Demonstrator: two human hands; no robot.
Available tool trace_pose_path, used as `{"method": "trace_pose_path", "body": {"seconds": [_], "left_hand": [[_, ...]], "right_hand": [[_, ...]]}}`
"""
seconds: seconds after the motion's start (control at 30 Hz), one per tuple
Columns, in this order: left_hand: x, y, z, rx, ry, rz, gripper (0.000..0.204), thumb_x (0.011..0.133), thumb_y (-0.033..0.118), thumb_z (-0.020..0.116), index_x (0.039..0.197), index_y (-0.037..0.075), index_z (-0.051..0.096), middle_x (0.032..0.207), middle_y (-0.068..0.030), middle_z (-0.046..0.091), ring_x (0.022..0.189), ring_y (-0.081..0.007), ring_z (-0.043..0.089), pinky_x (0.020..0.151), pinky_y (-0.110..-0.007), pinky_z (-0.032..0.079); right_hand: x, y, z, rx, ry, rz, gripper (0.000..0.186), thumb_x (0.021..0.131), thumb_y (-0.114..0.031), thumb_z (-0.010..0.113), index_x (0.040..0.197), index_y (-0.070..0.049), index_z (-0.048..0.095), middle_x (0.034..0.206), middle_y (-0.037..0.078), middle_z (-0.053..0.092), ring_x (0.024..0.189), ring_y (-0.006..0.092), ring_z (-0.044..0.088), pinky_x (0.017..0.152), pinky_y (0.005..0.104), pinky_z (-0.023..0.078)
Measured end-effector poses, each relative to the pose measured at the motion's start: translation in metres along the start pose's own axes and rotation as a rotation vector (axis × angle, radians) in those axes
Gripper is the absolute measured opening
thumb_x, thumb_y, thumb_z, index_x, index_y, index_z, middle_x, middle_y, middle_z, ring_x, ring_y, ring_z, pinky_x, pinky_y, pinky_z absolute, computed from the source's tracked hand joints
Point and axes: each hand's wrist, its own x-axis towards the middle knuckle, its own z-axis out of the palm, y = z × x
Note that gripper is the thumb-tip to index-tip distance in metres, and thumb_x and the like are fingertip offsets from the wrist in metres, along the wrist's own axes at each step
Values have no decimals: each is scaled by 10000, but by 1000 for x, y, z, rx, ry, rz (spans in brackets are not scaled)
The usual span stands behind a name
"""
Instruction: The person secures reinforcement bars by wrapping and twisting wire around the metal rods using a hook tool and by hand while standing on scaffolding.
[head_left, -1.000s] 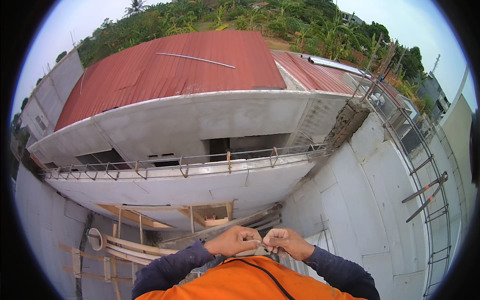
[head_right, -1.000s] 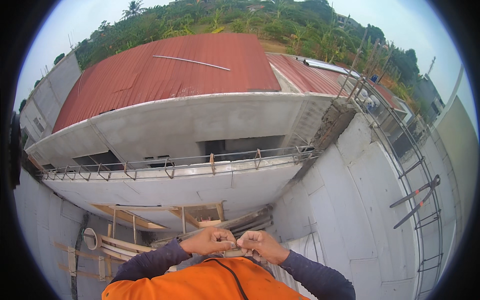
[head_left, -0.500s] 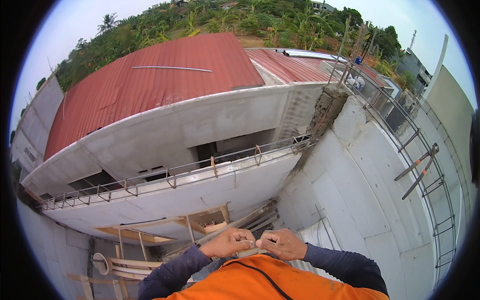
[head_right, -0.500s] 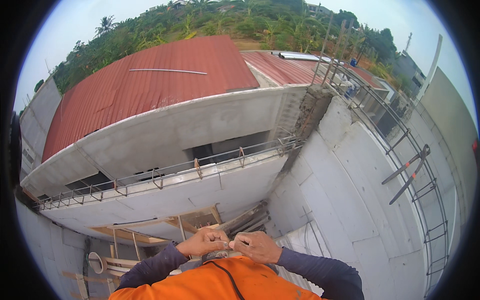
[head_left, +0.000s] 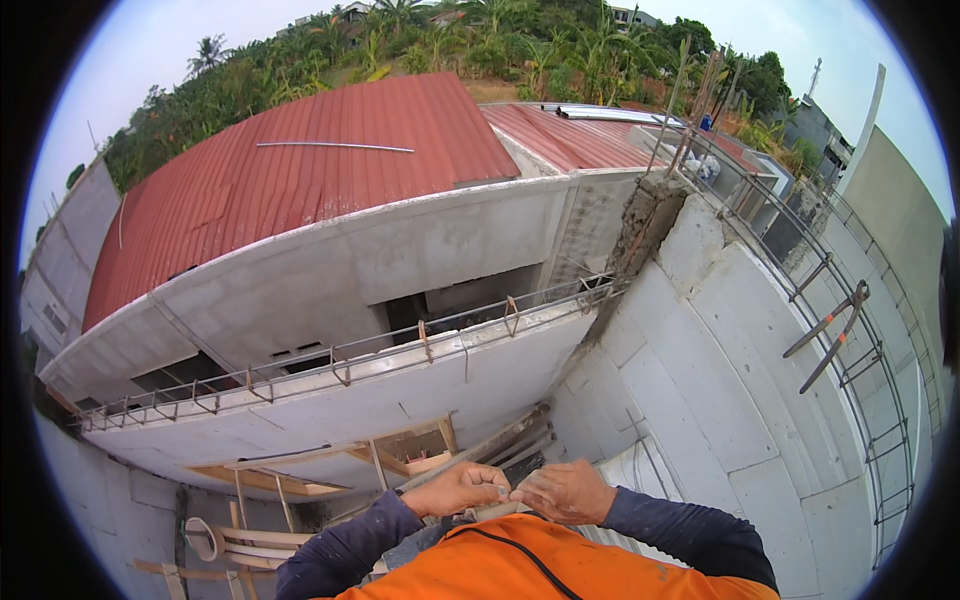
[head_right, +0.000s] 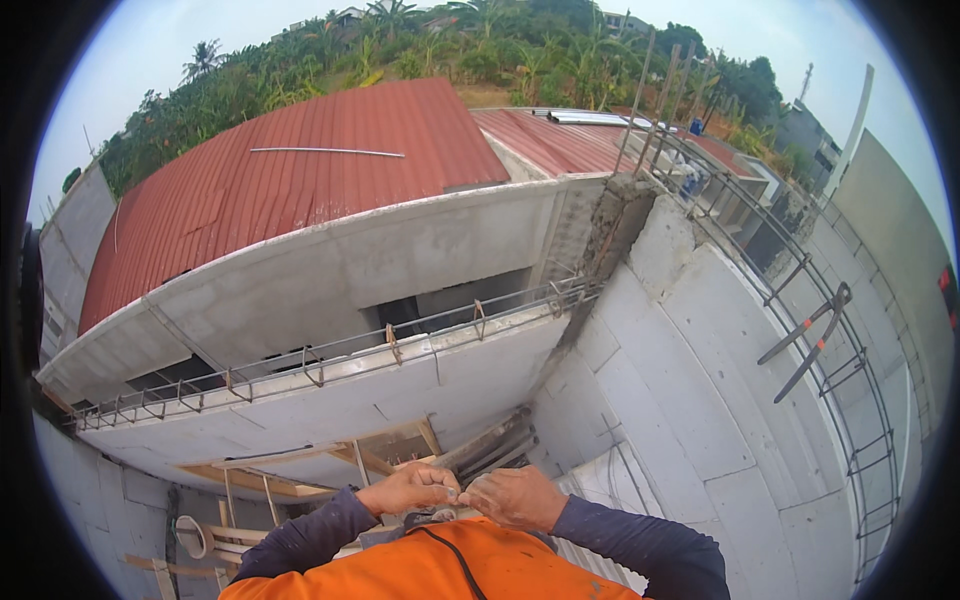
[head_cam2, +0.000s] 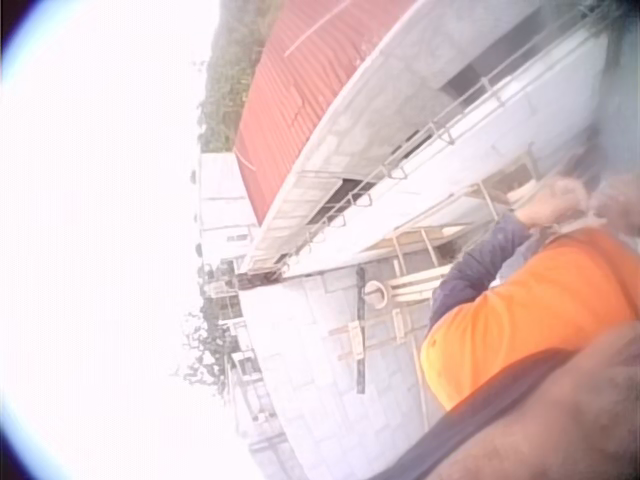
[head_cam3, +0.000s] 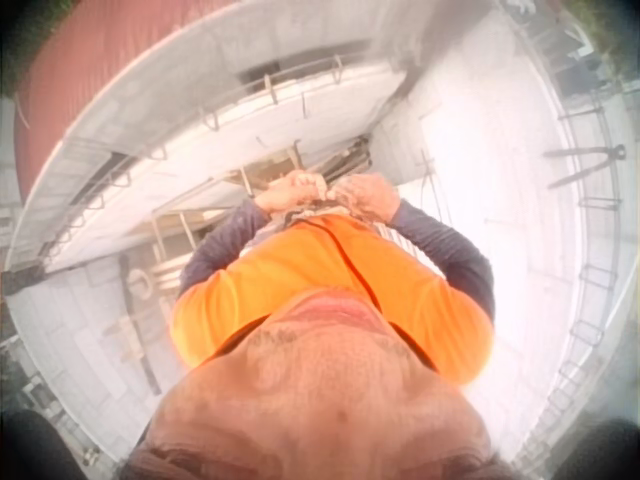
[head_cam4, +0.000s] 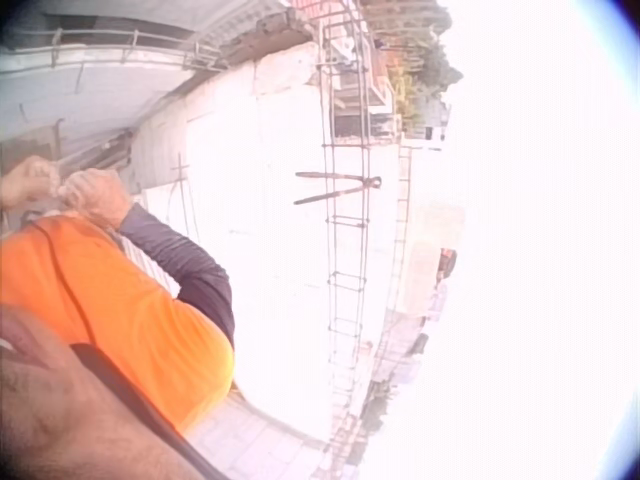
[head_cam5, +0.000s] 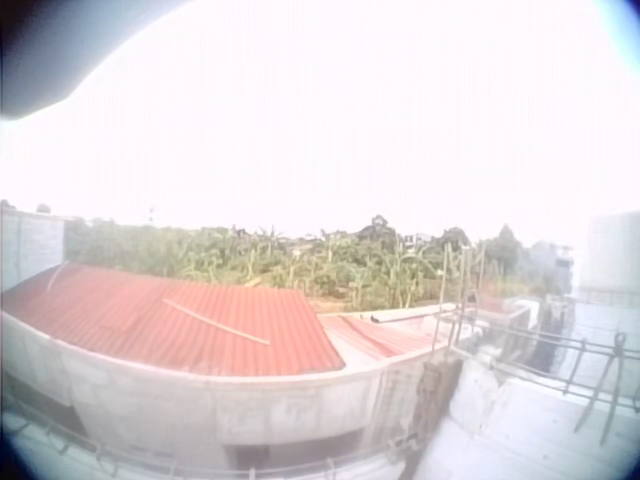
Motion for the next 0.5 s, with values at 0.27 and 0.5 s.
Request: {"method": "trace_pose_path", "body": {"seconds": [0.27, 0.5], "left_hand": [[-15, 8, 15, 347, 132, 174, 242, 1059, 244, 643, 1133, 26, 718, 1024, 4, 703, 946, -83, 601, 873, -270, 495], [-29, 0, -10, 410, 125, 14, 310, 1065, 326, 625, 1033, 35, 725, 931, -13, 706, 869, -125, 614, 807, -307, 501]], "right_hand": [[14, -18, -7, 495, -172, 586, 316, 1023, -355, 605, 991, -57, 706, 874, 86, 713, 784, 256, 693, 714, 398, 546], [14, -14, -2, 134, -295, 238, 257, 1039, -312, 577, 1024, -75, 675, 926, 100, 705, 888, 319, 684, 759, 449, 548]]}}
